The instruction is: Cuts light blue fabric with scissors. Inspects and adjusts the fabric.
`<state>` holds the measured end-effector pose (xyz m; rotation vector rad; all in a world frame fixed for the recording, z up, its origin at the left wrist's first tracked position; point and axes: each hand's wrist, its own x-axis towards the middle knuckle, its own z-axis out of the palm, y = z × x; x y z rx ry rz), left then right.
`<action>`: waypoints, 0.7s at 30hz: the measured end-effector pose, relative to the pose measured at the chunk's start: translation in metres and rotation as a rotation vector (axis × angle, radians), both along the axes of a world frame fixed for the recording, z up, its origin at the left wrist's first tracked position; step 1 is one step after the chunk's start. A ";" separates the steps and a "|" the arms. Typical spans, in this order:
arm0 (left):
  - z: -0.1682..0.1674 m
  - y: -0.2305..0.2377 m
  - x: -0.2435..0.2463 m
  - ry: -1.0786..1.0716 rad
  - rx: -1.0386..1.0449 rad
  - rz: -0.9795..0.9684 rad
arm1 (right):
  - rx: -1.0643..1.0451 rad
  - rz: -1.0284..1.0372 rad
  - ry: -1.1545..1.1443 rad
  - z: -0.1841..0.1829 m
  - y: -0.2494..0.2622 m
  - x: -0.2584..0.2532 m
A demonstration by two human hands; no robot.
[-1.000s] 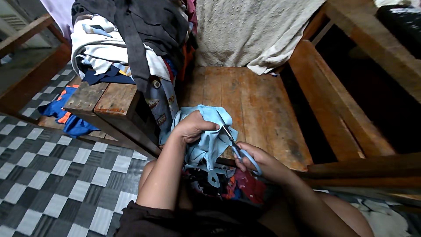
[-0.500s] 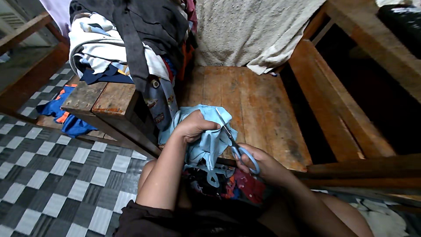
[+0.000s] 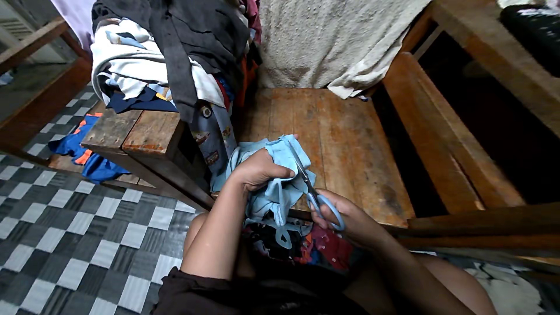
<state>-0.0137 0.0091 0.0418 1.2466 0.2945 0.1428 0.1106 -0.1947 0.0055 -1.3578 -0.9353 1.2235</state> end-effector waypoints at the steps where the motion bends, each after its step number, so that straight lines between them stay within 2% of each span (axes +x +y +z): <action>1: 0.000 0.000 0.000 -0.003 0.008 -0.010 | 0.005 -0.003 0.003 0.000 0.000 0.000; 8: 0.001 -0.001 -0.001 -0.001 0.032 -0.047 | 0.002 -0.025 -0.033 0.000 0.003 -0.003; 21: 0.002 -0.002 -0.002 0.017 0.080 -0.053 | 0.014 -0.103 0.033 0.001 0.005 -0.010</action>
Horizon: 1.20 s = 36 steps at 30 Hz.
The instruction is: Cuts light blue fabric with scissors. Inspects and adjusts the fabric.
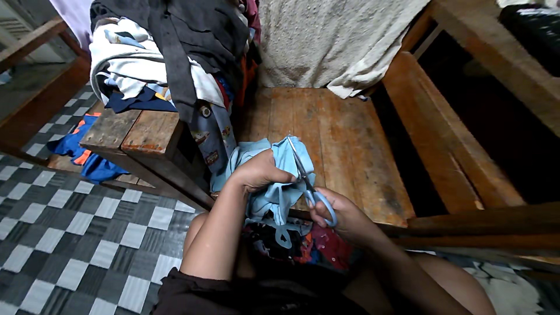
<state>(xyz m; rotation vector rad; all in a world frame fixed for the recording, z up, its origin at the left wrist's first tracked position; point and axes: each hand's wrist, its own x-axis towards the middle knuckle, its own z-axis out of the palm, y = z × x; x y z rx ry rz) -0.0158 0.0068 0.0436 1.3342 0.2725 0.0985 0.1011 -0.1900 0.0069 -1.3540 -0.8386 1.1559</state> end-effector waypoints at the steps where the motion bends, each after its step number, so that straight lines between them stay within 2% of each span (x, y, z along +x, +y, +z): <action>1: 0.000 0.000 0.000 -0.005 0.013 -0.034 | 0.004 0.001 -0.004 0.000 0.000 0.000; 6: 0.000 -0.005 0.003 0.011 0.066 -0.135 | 0.031 -0.016 0.005 -0.001 0.001 0.000; 15: 0.000 -0.003 0.003 0.069 0.045 -0.148 | 0.050 -0.104 -0.081 -0.001 -0.003 0.010; 17: 0.000 0.001 0.002 0.094 0.110 -0.087 | 0.031 -0.137 -0.083 0.005 -0.008 0.020; 19: -0.003 0.004 0.001 0.049 0.127 0.062 | -0.002 -0.147 -0.065 0.010 -0.013 0.028; 24: -0.010 -0.007 0.008 -0.160 -0.302 0.451 | -0.029 -0.061 -0.082 0.008 -0.019 0.028; 28: -0.012 -0.014 0.018 -0.257 -0.545 0.570 | -0.039 0.009 -0.057 0.005 -0.019 0.023; 32: -0.013 -0.013 0.021 -0.255 -0.480 0.584 | -0.063 0.006 -0.038 0.005 -0.019 0.020; 36: -0.011 -0.013 0.022 -0.008 -0.300 0.518 | -0.014 -0.027 -0.073 0.000 -0.018 0.019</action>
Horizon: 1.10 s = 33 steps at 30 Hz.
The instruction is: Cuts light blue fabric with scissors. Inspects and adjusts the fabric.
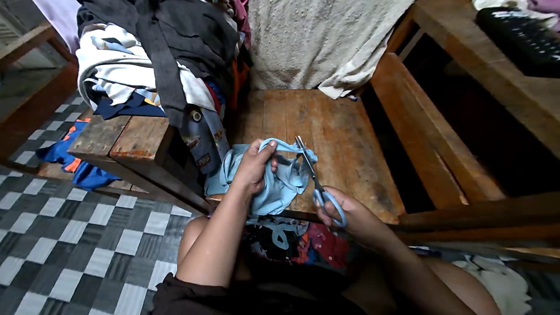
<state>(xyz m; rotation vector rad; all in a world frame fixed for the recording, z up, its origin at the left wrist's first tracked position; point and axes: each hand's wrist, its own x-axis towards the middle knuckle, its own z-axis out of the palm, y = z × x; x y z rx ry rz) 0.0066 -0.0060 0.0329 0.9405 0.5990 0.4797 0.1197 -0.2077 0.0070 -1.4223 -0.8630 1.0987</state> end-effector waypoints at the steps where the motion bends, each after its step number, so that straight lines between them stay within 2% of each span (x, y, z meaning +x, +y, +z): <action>1: -0.001 -0.001 0.000 0.045 -0.016 -0.068 | 0.014 -0.009 -0.016 -0.001 0.000 0.000; 3: -0.004 -0.002 0.000 0.075 -0.100 -0.220 | 0.030 -0.030 -0.040 -0.001 0.001 -0.001; 5: -0.010 -0.004 0.001 0.013 -0.226 -0.313 | 0.026 -0.041 -0.061 0.001 0.001 0.000; 8: -0.016 -0.004 0.001 -0.103 -0.410 -0.288 | 0.002 -0.033 -0.102 0.004 0.000 0.002; 12: -0.020 -0.002 -0.001 -0.247 -0.485 -0.309 | -0.018 -0.014 -0.138 0.004 -0.002 0.006; 16: -0.015 -0.003 -0.003 -0.192 -0.434 -0.317 | -0.021 -0.007 -0.174 0.005 -0.005 0.010; 22: -0.001 -0.009 -0.004 -0.024 -0.112 -0.352 | -0.064 -0.020 -0.256 0.003 -0.008 0.015; 25: -0.003 -0.010 -0.005 -0.035 0.024 -0.372 | -0.064 -0.025 -0.246 0.003 -0.009 0.016; 33: -0.002 -0.015 -0.002 -0.166 -0.042 -0.072 | -0.087 0.045 -0.219 0.004 -0.009 0.017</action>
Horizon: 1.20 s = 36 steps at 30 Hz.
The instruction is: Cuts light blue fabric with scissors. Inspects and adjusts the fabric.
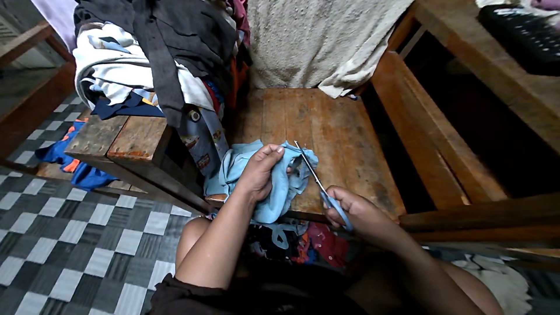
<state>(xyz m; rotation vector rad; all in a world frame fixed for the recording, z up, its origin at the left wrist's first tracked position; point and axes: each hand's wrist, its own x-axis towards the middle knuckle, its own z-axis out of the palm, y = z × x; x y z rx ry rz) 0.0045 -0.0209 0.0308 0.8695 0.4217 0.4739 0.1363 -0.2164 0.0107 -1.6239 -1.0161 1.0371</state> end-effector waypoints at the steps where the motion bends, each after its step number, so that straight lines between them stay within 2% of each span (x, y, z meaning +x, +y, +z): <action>1: 0.000 0.000 0.000 -0.011 -0.007 0.024 | -0.019 0.024 0.010 0.001 0.000 0.000; 9: 0.007 0.001 -0.003 0.097 0.167 0.117 | -0.035 0.144 0.118 0.001 0.000 0.002; 18: 0.011 -0.002 -0.006 0.154 0.210 0.138 | -0.012 0.145 0.147 0.001 0.007 -0.005; 36: 0.016 0.007 -0.015 0.182 0.305 -0.078 | 0.015 0.106 0.197 -0.002 0.020 -0.016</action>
